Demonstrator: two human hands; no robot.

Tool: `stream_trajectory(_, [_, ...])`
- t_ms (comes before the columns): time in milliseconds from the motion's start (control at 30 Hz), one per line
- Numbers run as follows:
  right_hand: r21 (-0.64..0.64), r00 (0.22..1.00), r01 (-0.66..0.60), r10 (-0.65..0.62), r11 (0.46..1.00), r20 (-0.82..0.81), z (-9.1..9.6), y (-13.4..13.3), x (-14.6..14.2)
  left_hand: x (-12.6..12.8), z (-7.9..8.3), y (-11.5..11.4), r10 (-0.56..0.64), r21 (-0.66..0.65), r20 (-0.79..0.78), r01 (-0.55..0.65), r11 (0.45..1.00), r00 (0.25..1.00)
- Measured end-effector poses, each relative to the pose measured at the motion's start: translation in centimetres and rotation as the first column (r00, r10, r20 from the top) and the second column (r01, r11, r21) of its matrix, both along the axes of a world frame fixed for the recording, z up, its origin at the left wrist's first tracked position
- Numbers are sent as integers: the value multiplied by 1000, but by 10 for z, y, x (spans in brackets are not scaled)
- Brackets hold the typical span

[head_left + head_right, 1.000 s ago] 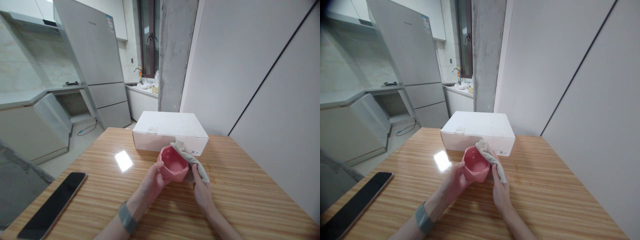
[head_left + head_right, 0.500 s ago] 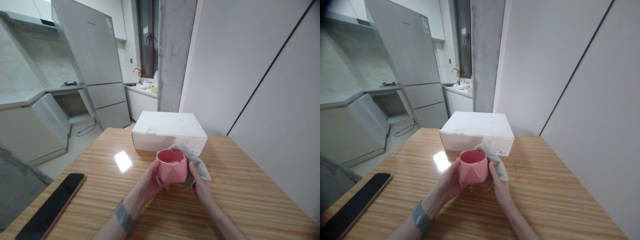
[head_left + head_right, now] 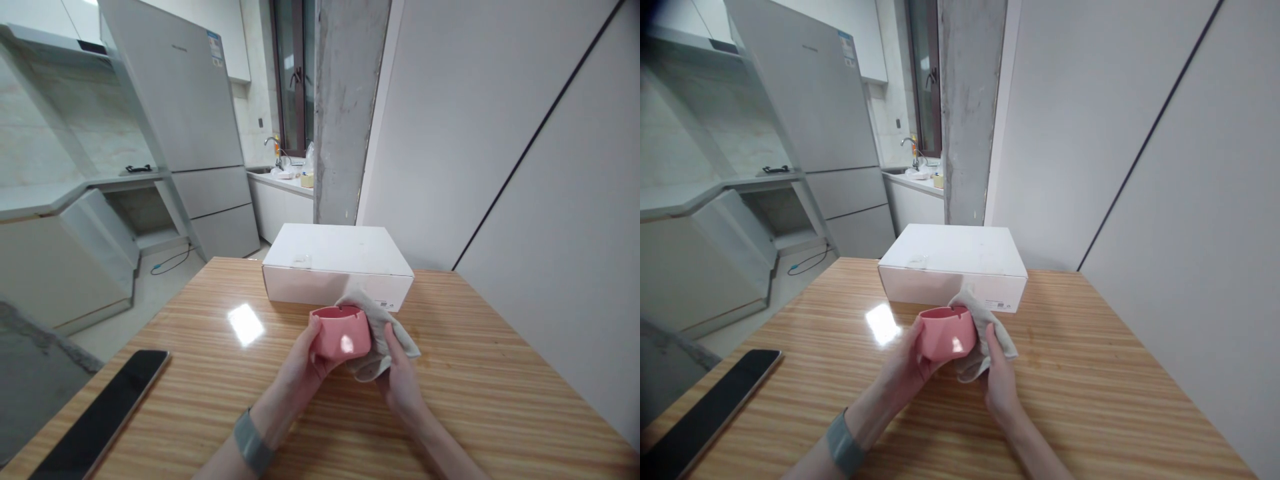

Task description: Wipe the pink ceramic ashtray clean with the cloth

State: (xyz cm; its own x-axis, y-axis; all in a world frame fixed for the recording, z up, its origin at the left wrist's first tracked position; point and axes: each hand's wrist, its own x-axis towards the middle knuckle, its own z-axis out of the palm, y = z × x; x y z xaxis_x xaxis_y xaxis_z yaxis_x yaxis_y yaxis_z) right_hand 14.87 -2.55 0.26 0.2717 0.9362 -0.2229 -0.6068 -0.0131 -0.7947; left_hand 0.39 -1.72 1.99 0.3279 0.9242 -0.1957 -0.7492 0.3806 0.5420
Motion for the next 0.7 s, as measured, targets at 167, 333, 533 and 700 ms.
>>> stream_trajectory(167, [70,982,-19,5,997,188,-16,-5,-3,1,2,-2,59,19,-41,-59,998,997])
stream_trajectory(333, [93,975,49,-68,994,213,-19,-3,-3,7,-1,-2,128,48,-131,-123,991,983])
stream_trajectory(533, [35,987,54,-58,998,148,-1,0,4,12,-8,-3,92,168,-130,-69,983,987])
stream_trajectory(700, [56,996,-80,78,995,42,15,-1,3,9,-7,-6,55,240,-163,-14,971,985])
